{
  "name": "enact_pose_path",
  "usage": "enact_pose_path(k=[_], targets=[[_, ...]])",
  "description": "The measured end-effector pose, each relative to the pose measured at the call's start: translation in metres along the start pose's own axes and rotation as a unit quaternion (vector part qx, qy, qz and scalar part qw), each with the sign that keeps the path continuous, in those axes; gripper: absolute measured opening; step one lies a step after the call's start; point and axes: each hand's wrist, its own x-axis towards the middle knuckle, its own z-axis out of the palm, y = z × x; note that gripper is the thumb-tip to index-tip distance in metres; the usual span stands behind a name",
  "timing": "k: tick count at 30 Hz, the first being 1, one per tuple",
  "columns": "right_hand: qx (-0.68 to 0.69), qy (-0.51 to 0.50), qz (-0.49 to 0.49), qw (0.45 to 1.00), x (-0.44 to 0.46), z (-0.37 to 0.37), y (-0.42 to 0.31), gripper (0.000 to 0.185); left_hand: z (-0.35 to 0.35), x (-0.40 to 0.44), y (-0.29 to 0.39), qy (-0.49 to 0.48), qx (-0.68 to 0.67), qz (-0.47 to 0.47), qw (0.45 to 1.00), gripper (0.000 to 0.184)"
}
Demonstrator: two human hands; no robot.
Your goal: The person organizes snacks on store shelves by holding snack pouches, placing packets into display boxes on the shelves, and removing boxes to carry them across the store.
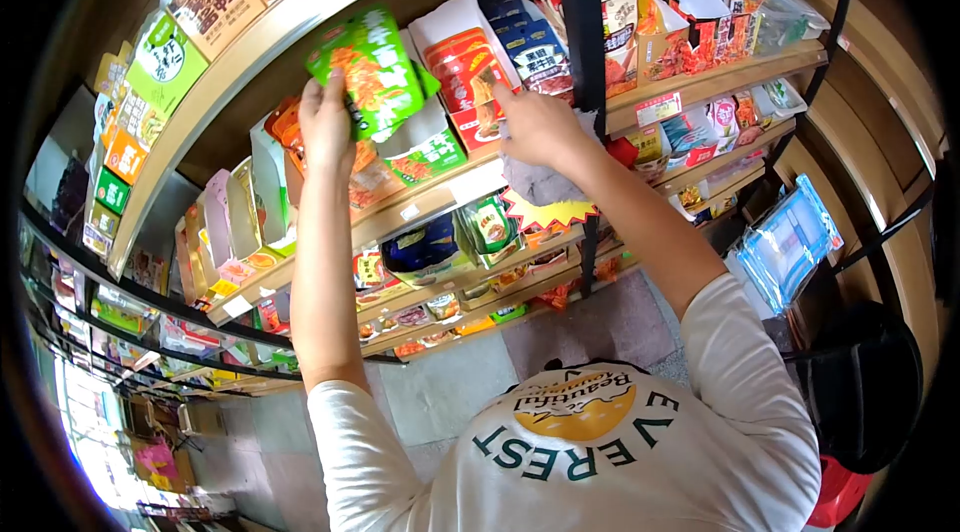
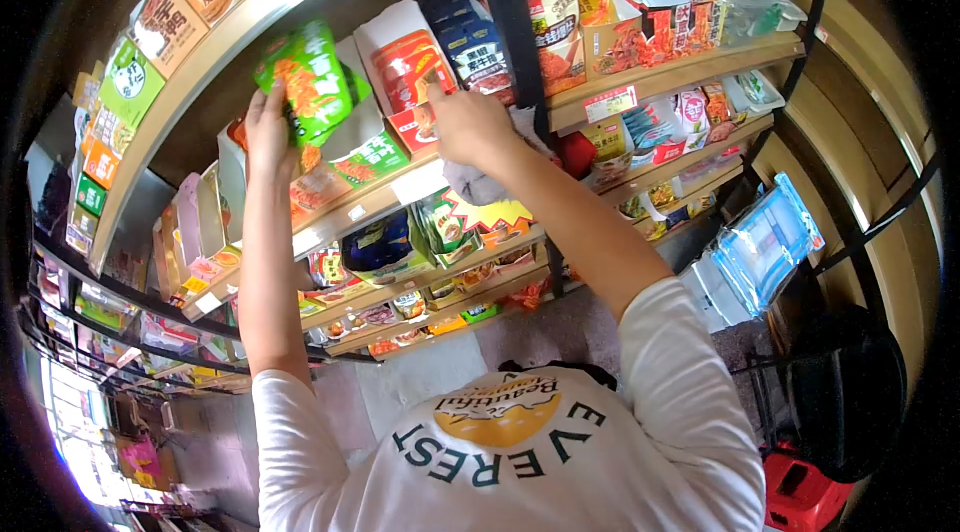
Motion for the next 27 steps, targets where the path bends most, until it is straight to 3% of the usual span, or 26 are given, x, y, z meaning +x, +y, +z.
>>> enact_pose_path(k=[3, 6, 9, 10, 12, 14, 16, 18, 20, 22, 24, 26, 27], targets=[[0.011, 0.000, 0.015, 1.000, -0.002, -0.002, -0.002, 0.046, 0.033, 0.015, -0.020, 0.020, 0.247, 0.052, 0.967, 0.025], [0.033, 0.038, 0.019, 0.999, -0.005, 0.002, -0.001, 0.048, 0.066, 0.023, -0.041, 0.088, 0.431, 0.223, 0.870, 0.032], [0.038, 0.025, 0.046, 0.998, -0.010, 0.002, -0.002, 0.050, 0.092, 0.009, -0.059, 0.116, 0.499, 0.215, 0.831, 0.037], [0.035, 0.030, 0.048, 0.998, -0.011, 0.004, -0.002, 0.051, 0.095, 0.002, -0.064, 0.073, 0.523, 0.152, 0.836, 0.047], [0.044, 0.014, 0.056, 0.997, -0.011, 0.007, 0.000, 0.054, 0.101, -0.013, -0.063, 0.077, 0.609, 0.160, 0.773, 0.059], [0.052, 0.061, 0.024, 0.996, -0.012, 0.013, 0.002, 0.055, 0.089, -0.018, -0.054, 0.095, 0.600, 0.350, 0.713, 0.069], [0.065, 0.033, 0.038, 0.997, -0.015, 0.004, -0.002, 0.050, 0.068, -0.020, -0.040, 0.002, 0.544, 0.376, 0.750, 0.064], [0.044, 0.014, 0.031, 0.998, -0.017, -0.001, -0.006, 0.049, 0.053, -0.032, -0.038, -0.083, 0.489, 0.223, 0.839, 0.052], [0.021, 0.041, 0.010, 0.999, -0.010, 0.008, -0.010, 0.045, 0.049, -0.046, -0.036, -0.125, 0.582, 0.281, 0.753, 0.040], [0.013, 0.043, 0.002, 0.999, -0.010, 0.011, -0.011, 0.041, 0.056, -0.061, -0.032, -0.124, 0.589, 0.248, 0.759, 0.033], [0.037, 0.044, 0.003, 0.998, -0.010, 0.009, -0.009, 0.042, 0.063, -0.066, -0.029, -0.217, 0.706, 0.356, 0.573, 0.034], [0.041, 0.029, 0.002, 0.999, -0.011, 0.007, -0.005, 0.047, 0.067, -0.064, -0.038, -0.245, 0.720, 0.312, 0.569, 0.038], [0.051, 0.034, 0.005, 0.998, -0.013, 0.007, -0.005, 0.049, 0.064, -0.058, -0.043, -0.262, 0.704, 0.291, 0.593, 0.039]])
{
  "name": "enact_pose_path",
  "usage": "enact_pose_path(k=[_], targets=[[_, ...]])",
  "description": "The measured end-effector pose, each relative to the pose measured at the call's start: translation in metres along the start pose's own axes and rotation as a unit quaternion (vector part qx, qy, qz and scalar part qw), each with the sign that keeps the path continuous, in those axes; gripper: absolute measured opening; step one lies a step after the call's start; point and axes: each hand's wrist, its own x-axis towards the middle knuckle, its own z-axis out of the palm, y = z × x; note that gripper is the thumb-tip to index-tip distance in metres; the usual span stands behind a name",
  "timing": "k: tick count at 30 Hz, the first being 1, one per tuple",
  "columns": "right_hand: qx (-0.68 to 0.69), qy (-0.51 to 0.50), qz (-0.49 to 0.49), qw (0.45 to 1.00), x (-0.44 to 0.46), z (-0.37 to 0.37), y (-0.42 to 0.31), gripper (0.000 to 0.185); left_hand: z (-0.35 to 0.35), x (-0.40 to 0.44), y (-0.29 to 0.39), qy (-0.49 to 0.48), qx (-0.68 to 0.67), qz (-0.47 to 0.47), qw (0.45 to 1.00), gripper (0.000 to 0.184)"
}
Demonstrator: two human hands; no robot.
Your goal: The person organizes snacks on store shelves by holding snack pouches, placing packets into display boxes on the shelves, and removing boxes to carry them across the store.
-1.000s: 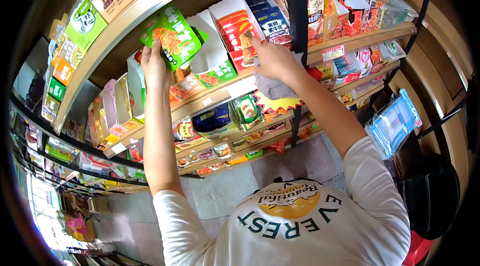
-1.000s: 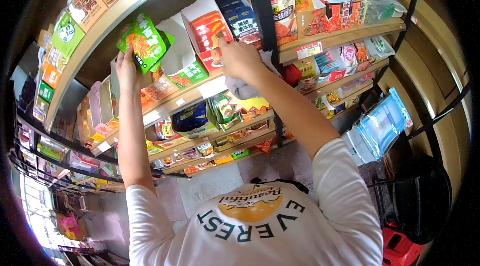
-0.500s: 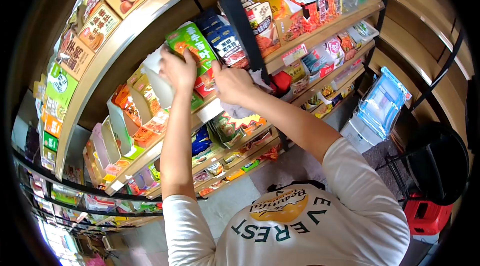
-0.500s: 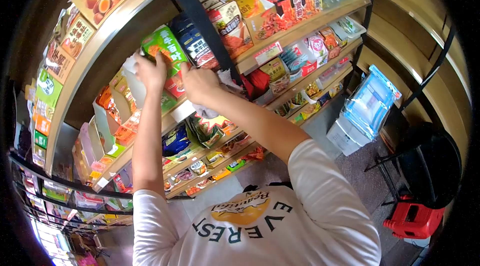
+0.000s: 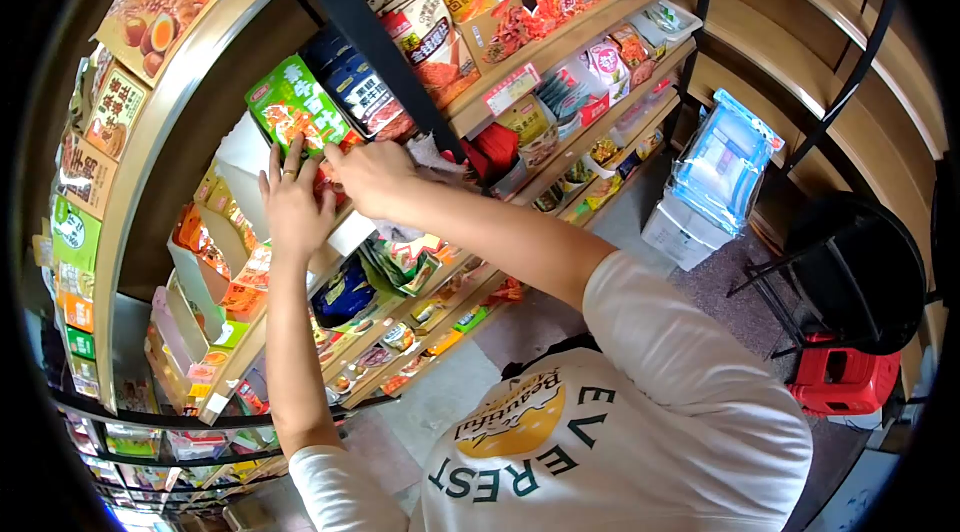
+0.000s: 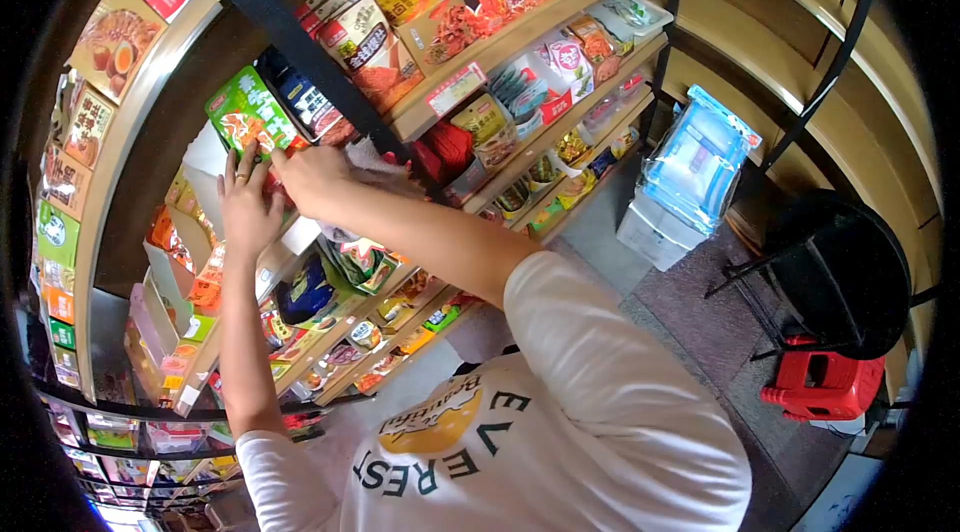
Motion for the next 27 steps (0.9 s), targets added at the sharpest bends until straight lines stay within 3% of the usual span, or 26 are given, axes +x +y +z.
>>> enact_pose_path(k=[6, 9, 13, 15, 18, 21, 23, 25, 27], targets=[[-0.023, 0.058, -0.012, 0.998, -0.025, -0.001, -0.006, 0.058, -0.001, 0.014, 0.003, -0.069, -0.009, -0.028, 0.997, 0.036], [-0.052, 0.064, -0.067, 0.994, -0.044, -0.001, -0.008, 0.043, -0.001, 0.021, -0.004, -0.111, -0.078, -0.037, 0.990, 0.017], [0.001, 0.032, -0.078, 0.996, -0.078, -0.011, 0.008, 0.026, -0.001, 0.033, -0.021, -0.269, -0.214, -0.067, 0.937, 0.014], [0.073, 0.001, -0.059, 0.996, -0.086, -0.009, 0.025, 0.019, 0.003, 0.035, -0.035, -0.236, -0.471, -0.100, 0.844, 0.017], [0.095, 0.010, -0.023, 0.995, -0.095, -0.006, 0.043, 0.023, -0.020, 0.047, -0.039, -0.079, -0.472, -0.128, 0.869, 0.024], [0.109, -0.007, 0.003, 0.994, -0.102, -0.012, 0.048, 0.025, -0.021, 0.048, -0.036, -0.100, -0.327, -0.102, 0.934, 0.030], [0.113, -0.020, 0.016, 0.993, -0.104, -0.011, 0.051, 0.025, -0.026, 0.049, -0.023, -0.161, -0.299, -0.102, 0.935, 0.032], [0.185, 0.020, -0.024, 0.982, -0.106, -0.001, 0.058, 0.028, -0.010, 0.046, -0.030, -0.108, -0.350, -0.098, 0.925, 0.035], [0.186, 0.016, -0.029, 0.982, -0.109, -0.006, 0.053, 0.031, -0.010, 0.046, -0.035, -0.117, -0.451, -0.168, 0.869, 0.038]])
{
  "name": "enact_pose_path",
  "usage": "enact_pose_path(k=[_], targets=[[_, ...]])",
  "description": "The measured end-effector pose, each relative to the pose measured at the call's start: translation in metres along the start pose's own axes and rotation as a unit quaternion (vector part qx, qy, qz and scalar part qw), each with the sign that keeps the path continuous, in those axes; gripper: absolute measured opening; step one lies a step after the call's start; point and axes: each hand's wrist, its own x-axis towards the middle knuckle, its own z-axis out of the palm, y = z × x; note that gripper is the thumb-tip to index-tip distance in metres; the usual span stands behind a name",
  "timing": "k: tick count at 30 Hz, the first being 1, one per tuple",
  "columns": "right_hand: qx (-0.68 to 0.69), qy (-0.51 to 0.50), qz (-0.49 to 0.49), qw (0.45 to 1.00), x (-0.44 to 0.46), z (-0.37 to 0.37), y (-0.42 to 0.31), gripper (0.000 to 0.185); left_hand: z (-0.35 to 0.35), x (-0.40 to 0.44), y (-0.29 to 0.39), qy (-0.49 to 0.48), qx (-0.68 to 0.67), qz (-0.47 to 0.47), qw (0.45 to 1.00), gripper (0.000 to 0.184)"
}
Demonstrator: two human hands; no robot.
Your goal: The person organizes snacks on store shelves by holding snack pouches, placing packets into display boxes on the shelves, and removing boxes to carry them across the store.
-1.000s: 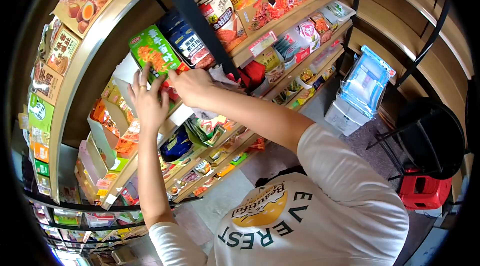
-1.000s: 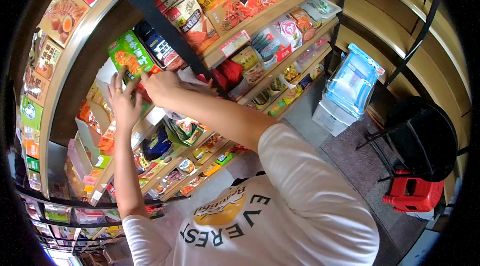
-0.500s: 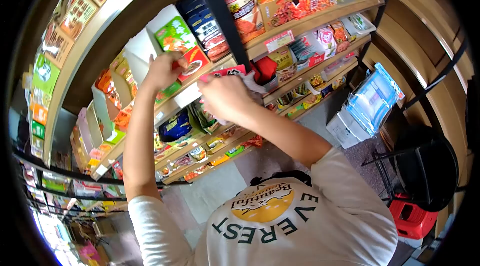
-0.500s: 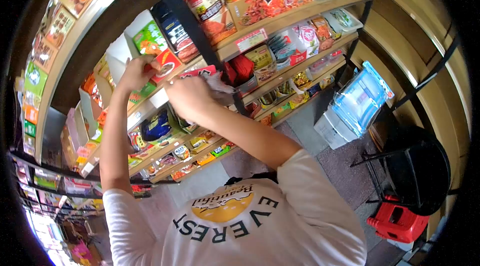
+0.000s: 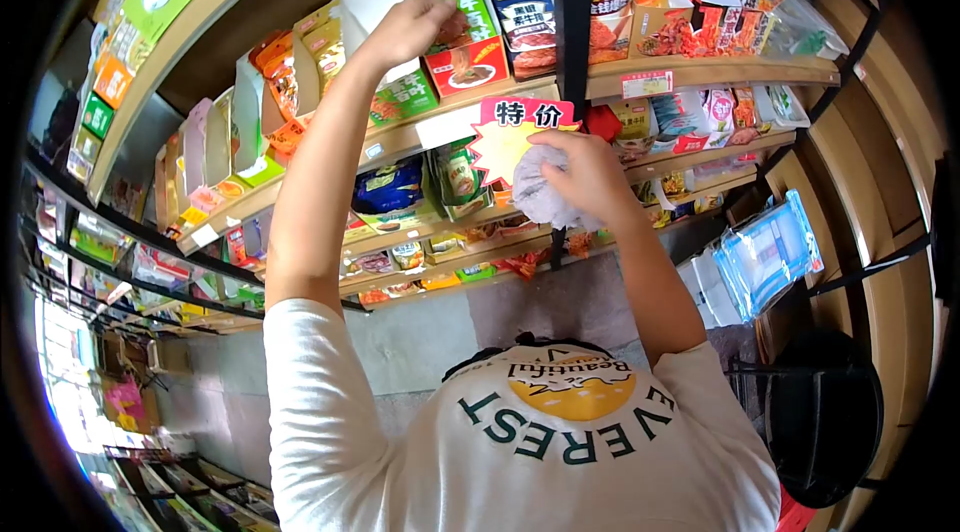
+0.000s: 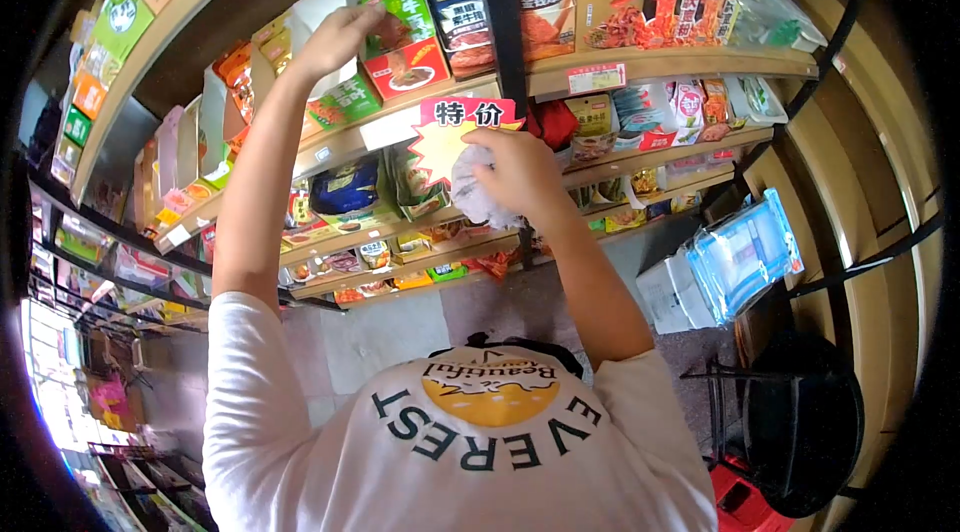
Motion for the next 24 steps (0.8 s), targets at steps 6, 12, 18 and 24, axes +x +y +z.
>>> enact_pose_path(k=[6, 12, 18, 24], targets=[[0.052, 0.078, 0.013, 0.996, -0.002, 0.010, 0.005, 0.029, 0.015, -0.009, 0.003, -0.007, 0.324, 0.087, 0.942, 0.030], [0.044, 0.067, 0.001, 0.997, 0.009, 0.015, 0.001, 0.010, 0.053, -0.026, 0.002, 0.081, 0.471, 0.056, 0.877, 0.023], [0.058, 0.145, 0.017, 0.988, 0.021, 0.012, -0.042, 0.016, 0.035, -0.037, 0.015, 0.133, 0.346, 0.029, 0.928, 0.026], [-0.045, 0.135, -0.084, 0.986, 0.041, 0.004, -0.067, 0.069, 0.029, -0.056, 0.039, 0.198, 0.270, 0.105, 0.936, 0.024]])
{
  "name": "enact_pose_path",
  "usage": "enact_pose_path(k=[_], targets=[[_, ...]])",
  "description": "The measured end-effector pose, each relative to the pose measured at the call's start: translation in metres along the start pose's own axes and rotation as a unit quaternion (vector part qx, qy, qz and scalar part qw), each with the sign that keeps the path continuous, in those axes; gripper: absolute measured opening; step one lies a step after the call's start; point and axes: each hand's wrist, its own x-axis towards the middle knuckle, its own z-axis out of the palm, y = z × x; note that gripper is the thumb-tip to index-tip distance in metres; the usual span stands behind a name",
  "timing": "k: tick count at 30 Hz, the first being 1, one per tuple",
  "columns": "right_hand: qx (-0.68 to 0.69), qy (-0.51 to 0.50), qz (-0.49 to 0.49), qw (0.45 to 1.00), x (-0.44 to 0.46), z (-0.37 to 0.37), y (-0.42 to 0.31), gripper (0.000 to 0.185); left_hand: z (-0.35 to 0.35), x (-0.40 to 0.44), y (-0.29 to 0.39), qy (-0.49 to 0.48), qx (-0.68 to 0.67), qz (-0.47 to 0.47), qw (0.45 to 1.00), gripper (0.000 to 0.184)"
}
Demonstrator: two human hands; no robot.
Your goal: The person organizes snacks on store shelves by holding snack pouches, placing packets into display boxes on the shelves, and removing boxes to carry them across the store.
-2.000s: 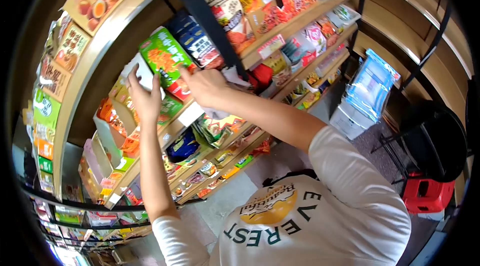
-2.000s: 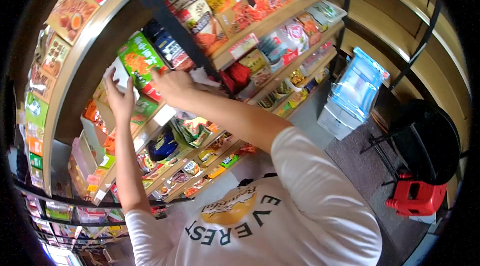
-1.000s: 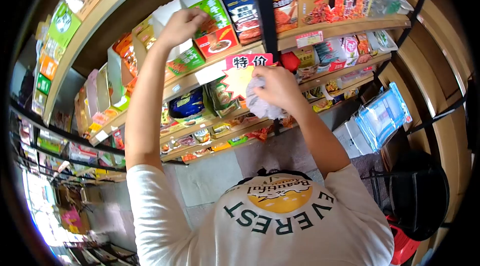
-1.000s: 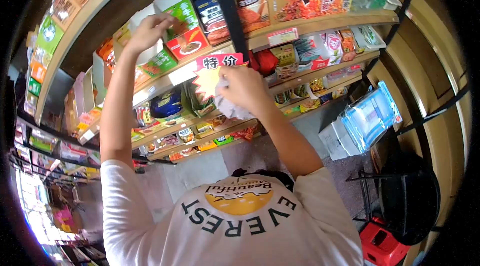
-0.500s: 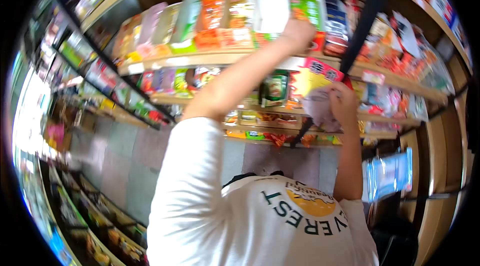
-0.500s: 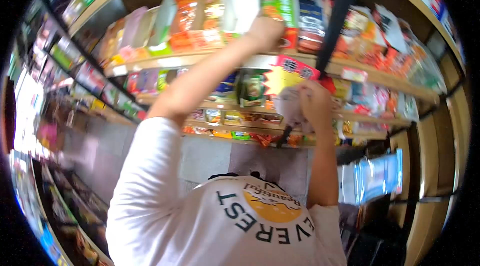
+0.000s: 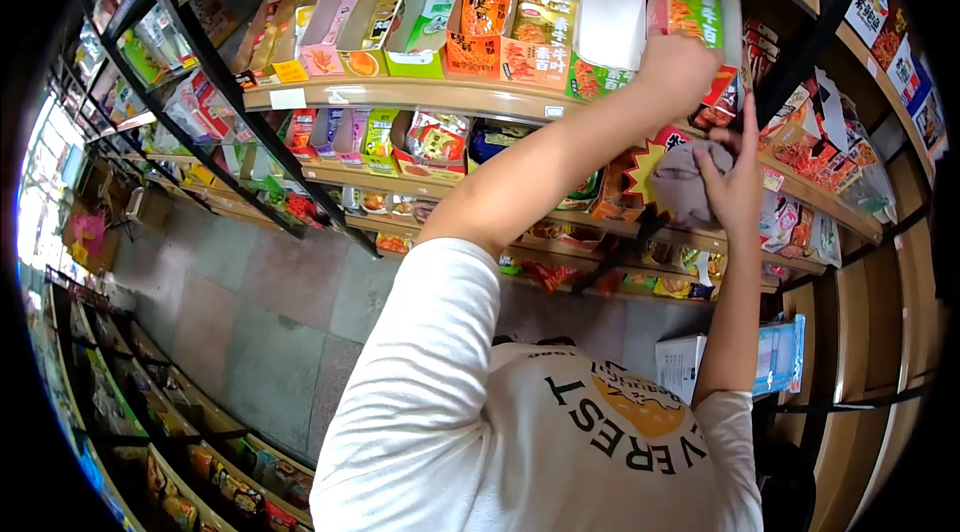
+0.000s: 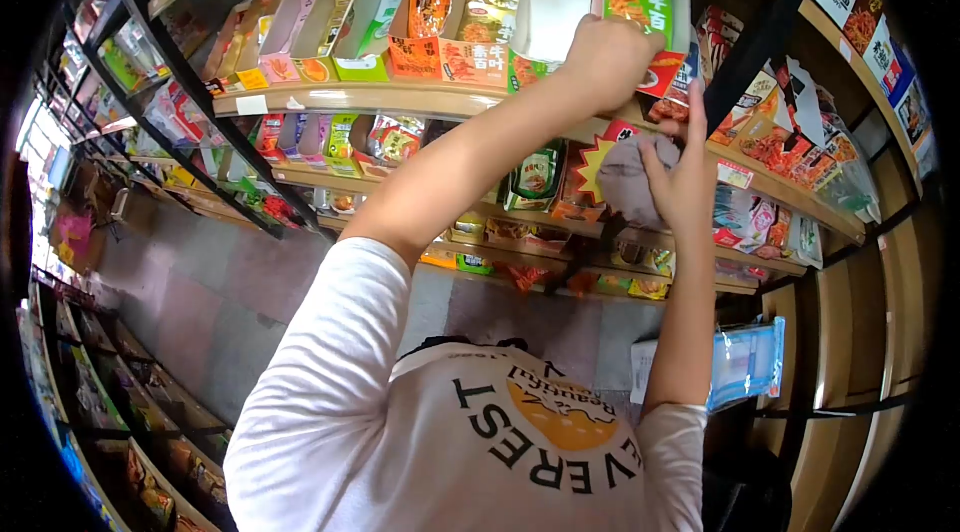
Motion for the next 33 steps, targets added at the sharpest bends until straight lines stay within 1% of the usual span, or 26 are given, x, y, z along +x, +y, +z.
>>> enact_pose_path(k=[1, 2, 4, 5, 6, 8, 9, 10, 12, 13, 14, 15, 16, 17, 19, 20, 21, 22, 23, 24, 26, 27, 29, 30, 32, 33], targets=[[-0.054, 0.017, -0.044, 0.997, 0.004, -0.002, -0.006, 0.078, -0.010, -0.012, 0.011, 0.010, 0.022, 0.033, 0.999, 0.024], [-0.087, 0.006, -0.028, 0.996, 0.008, -0.008, -0.016, 0.077, -0.022, -0.025, 0.022, 0.021, 0.045, 0.066, 0.997, 0.024], [-0.147, -0.002, -0.071, 0.987, 0.011, -0.018, -0.029, 0.075, -0.035, -0.049, 0.039, 0.049, 0.099, 0.118, 0.987, 0.023], [-0.119, 0.014, -0.068, 0.990, 0.008, -0.021, -0.045, 0.063, -0.035, -0.058, 0.044, 0.084, 0.075, 0.129, 0.985, 0.023], [-0.123, 0.012, -0.067, 0.990, 0.002, -0.025, -0.051, 0.063, -0.037, -0.064, 0.046, 0.085, 0.071, 0.128, 0.986, 0.023], [-0.150, -0.013, -0.030, 0.988, -0.011, -0.033, -0.058, 0.048, -0.041, -0.075, 0.053, 0.079, 0.052, 0.139, 0.986, 0.021], [-0.149, 0.006, -0.023, 0.989, -0.017, -0.032, -0.061, 0.034, -0.045, -0.084, 0.058, 0.068, 0.063, 0.157, 0.983, 0.021], [-0.155, 0.007, -0.019, 0.988, -0.025, -0.035, -0.062, 0.034, -0.045, -0.091, 0.061, 0.068, 0.056, 0.161, 0.983, 0.021], [-0.221, -0.041, 0.054, 0.973, -0.043, -0.041, -0.062, 0.024, -0.046, -0.103, 0.064, 0.001, 0.057, 0.210, 0.976, 0.021], [-0.226, -0.038, 0.058, 0.972, -0.054, -0.041, -0.063, 0.024, -0.045, -0.110, 0.063, 0.037, 0.031, 0.219, 0.974, 0.020], [-0.189, -0.010, 0.055, 0.980, -0.065, -0.042, -0.063, 0.020, -0.046, -0.115, 0.061, 0.039, 0.025, 0.226, 0.973, 0.020], [-0.154, 0.022, 0.051, 0.987, -0.075, -0.045, -0.065, 0.018, -0.049, -0.117, 0.058, 0.153, -0.084, 0.253, 0.952, 0.020], [-0.162, 0.032, 0.054, 0.985, -0.084, -0.048, -0.068, 0.018, -0.052, -0.119, 0.051, 0.260, -0.193, 0.273, 0.906, 0.020], [-0.184, 0.017, 0.059, 0.981, -0.094, -0.050, -0.073, 0.020, -0.063, -0.125, 0.034, 0.233, -0.198, 0.300, 0.904, 0.023], [-0.210, 0.011, 0.069, 0.975, -0.113, -0.054, -0.079, 0.022, -0.069, -0.132, 0.001, 0.136, -0.151, 0.237, 0.950, 0.030], [-0.212, -0.002, 0.111, 0.971, -0.124, -0.056, -0.080, 0.024, -0.062, -0.131, -0.025, 0.149, -0.190, 0.234, 0.942, 0.037], [-0.212, -0.018, 0.152, 0.965, -0.134, -0.057, -0.081, 0.025, -0.055, -0.129, -0.040, 0.117, -0.165, 0.170, 0.964, 0.043], [-0.214, -0.015, 0.154, 0.964, -0.144, -0.055, -0.082, 0.025, -0.051, -0.122, -0.056, 0.086, -0.127, 0.131, 0.979, 0.048], [-0.205, -0.004, 0.173, 0.963, -0.153, -0.051, -0.083, 0.025, -0.041, -0.113, -0.074, 0.134, -0.033, 0.132, 0.982, 0.052], [-0.195, 0.008, 0.191, 0.962, -0.161, -0.047, -0.084, 0.024, -0.037, -0.105, -0.084, 0.134, -0.033, 0.135, 0.981, 0.052], [-0.192, 0.023, 0.205, 0.959, -0.174, -0.040, -0.088, 0.024, -0.034, -0.092, -0.095, 0.157, 0.098, 0.018, 0.983, 0.055], [-0.183, 0.025, 0.214, 0.959, -0.180, -0.037, -0.089, 0.024, -0.034, -0.086, -0.096, 0.157, 0.094, 0.025, 0.983, 0.055], [-0.178, 0.023, 0.230, 0.956, -0.188, -0.035, -0.095, 0.024, -0.036, -0.078, -0.096, -0.023, 0.101, -0.038, 0.994, 0.053], [-0.181, 0.025, 0.233, 0.955, -0.193, -0.034, -0.097, 0.024, -0.033, -0.072, -0.096, -0.023, 0.099, -0.035, 0.994, 0.053], [-0.177, 0.024, 0.243, 0.953, -0.201, -0.032, -0.099, 0.023, -0.025, -0.054, -0.098, -0.194, 0.067, -0.064, 0.977, 0.049], [-0.185, 0.017, 0.248, 0.951, -0.206, -0.033, -0.100, 0.023, -0.024, -0.047, -0.101, -0.194, 0.069, -0.068, 0.976, 0.049]])
